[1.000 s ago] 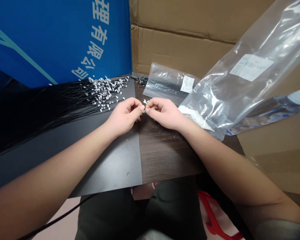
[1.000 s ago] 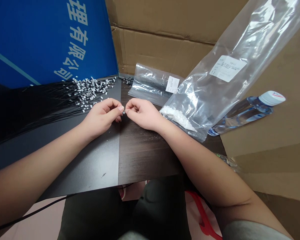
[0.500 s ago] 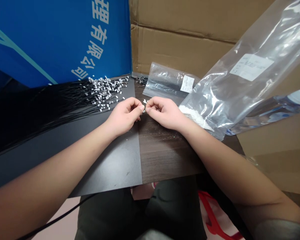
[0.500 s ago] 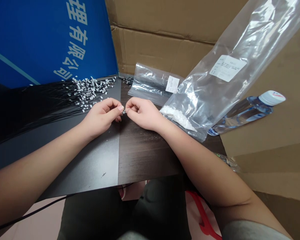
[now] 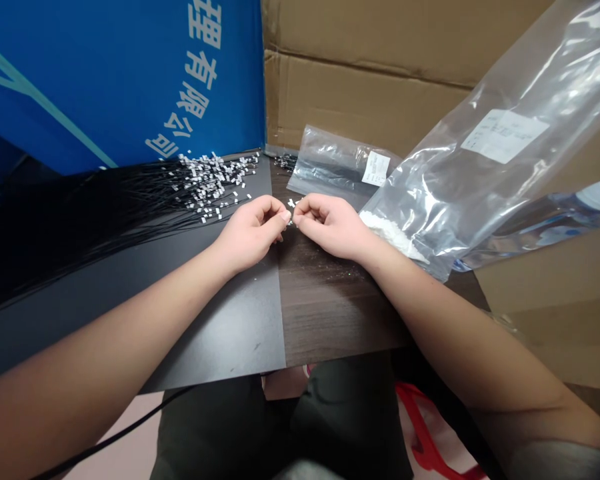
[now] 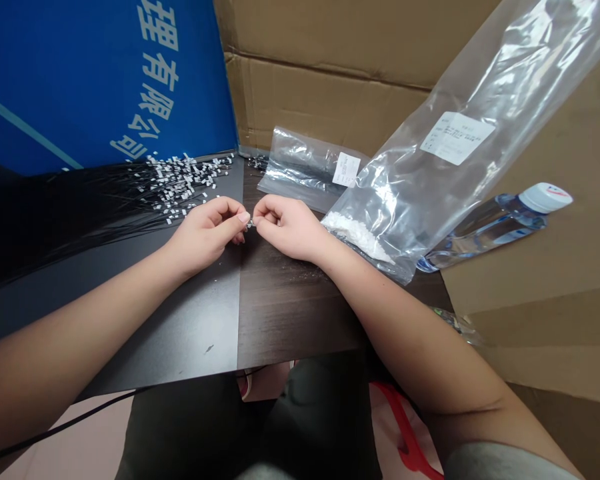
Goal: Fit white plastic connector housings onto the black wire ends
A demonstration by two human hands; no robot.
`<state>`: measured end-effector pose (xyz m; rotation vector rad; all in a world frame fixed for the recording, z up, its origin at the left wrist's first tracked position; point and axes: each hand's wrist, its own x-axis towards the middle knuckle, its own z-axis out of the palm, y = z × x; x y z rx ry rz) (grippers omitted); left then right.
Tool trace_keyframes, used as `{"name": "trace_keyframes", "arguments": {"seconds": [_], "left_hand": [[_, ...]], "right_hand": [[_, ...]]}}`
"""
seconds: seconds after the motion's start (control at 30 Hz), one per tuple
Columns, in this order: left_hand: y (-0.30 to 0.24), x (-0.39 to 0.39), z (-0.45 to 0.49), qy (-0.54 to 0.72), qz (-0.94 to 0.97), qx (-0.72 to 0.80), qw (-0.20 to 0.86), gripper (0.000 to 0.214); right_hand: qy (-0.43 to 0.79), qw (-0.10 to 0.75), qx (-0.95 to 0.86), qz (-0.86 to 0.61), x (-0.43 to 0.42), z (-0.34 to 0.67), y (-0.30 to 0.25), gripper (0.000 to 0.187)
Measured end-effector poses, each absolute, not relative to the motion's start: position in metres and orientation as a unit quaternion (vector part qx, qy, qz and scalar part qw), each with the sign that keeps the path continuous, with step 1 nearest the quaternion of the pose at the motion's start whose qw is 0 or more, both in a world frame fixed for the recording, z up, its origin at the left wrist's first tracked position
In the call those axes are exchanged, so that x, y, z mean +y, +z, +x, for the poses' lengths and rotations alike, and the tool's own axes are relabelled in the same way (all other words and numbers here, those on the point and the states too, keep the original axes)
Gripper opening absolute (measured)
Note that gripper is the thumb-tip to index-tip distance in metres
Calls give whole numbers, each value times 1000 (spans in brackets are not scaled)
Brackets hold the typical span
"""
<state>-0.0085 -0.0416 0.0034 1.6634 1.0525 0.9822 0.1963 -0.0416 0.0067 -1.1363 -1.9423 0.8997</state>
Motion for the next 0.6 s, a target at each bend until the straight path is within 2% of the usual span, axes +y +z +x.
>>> {"name": "trace_keyframes", "arguments": {"seconds": [0.6], "left_hand": [[2,-41,-9,392,688,420,443,25]], "right_hand": [[327,354,-762,-432,-43,197,8,6]]}}
